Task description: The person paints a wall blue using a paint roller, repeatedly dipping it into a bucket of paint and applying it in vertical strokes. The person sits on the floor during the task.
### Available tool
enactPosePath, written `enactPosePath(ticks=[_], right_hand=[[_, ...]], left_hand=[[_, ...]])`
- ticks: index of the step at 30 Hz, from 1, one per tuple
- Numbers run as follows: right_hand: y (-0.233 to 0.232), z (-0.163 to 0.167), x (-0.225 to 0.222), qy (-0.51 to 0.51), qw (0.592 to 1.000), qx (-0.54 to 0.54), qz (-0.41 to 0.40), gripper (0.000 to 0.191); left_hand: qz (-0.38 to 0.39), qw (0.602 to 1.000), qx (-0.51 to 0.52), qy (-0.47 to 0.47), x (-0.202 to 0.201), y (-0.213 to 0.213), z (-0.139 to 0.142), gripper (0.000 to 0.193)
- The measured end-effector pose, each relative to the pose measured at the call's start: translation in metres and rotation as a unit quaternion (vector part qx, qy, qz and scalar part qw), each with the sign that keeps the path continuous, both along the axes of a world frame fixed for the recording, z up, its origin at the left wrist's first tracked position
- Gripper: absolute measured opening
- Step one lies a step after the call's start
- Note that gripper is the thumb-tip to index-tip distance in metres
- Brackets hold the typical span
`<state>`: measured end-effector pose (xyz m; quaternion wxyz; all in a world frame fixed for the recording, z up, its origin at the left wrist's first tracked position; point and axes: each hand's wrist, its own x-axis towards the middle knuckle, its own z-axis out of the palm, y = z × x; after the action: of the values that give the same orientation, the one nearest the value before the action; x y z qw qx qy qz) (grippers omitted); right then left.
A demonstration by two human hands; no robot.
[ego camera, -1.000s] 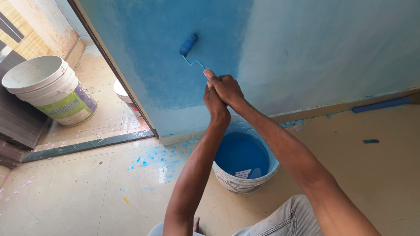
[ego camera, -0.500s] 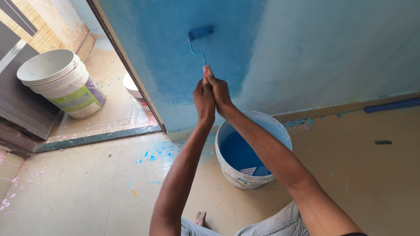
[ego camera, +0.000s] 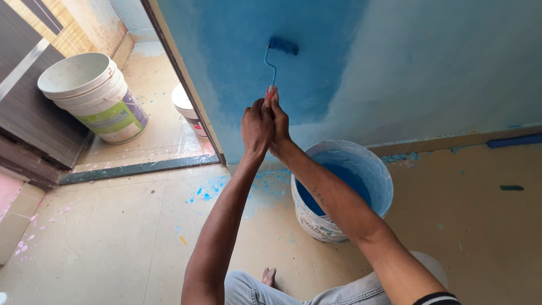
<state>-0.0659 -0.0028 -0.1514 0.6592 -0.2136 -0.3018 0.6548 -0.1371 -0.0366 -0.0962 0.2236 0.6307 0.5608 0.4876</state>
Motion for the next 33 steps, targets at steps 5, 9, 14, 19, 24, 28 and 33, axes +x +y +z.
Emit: enactPosePath(ticks=[5,9,14,19,24,28,33], right_hand=[[-0.013,-0.013,-0.033,0.024,0.995,-0.092,-0.018,0.039],[-0.004,-0.021,-0.056,0.104,0.994,-0.017,0.022,0.045],[-0.005,-0.039,-0.075,0.123,0.991,0.008,0.059,0.05],[-0.021,-0.064,-0.073,0.002,0.996,-0.086,0.036,0.047],[-0.006,-0.053,-0.045,-0.055,0.997,-0.055,-0.006,0.045],[-0.004,-0.033,-0.02,-0.18,0.981,-0.065,-0.012,0.059],[-0.026,-0.025,-0.01,-0.275,0.954,-0.119,-0.028,0.062]], left_hand=[[0.031,0.998,0.033,0.044,-0.027,-0.014,-0.016,0.038],[0.041,0.996,0.002,0.084,-0.049,-0.009,-0.009,0.037],[0.064,0.988,-0.006,0.142,-0.068,-0.011,-0.019,0.037],[0.067,0.996,0.006,0.055,-0.073,-0.027,-0.057,0.038],[0.031,0.998,0.038,-0.048,-0.044,-0.016,-0.058,0.039],[0.005,0.991,-0.014,-0.133,-0.027,-0.009,-0.048,0.042],[0.01,0.98,-0.061,-0.187,-0.016,-0.028,-0.054,0.046]])
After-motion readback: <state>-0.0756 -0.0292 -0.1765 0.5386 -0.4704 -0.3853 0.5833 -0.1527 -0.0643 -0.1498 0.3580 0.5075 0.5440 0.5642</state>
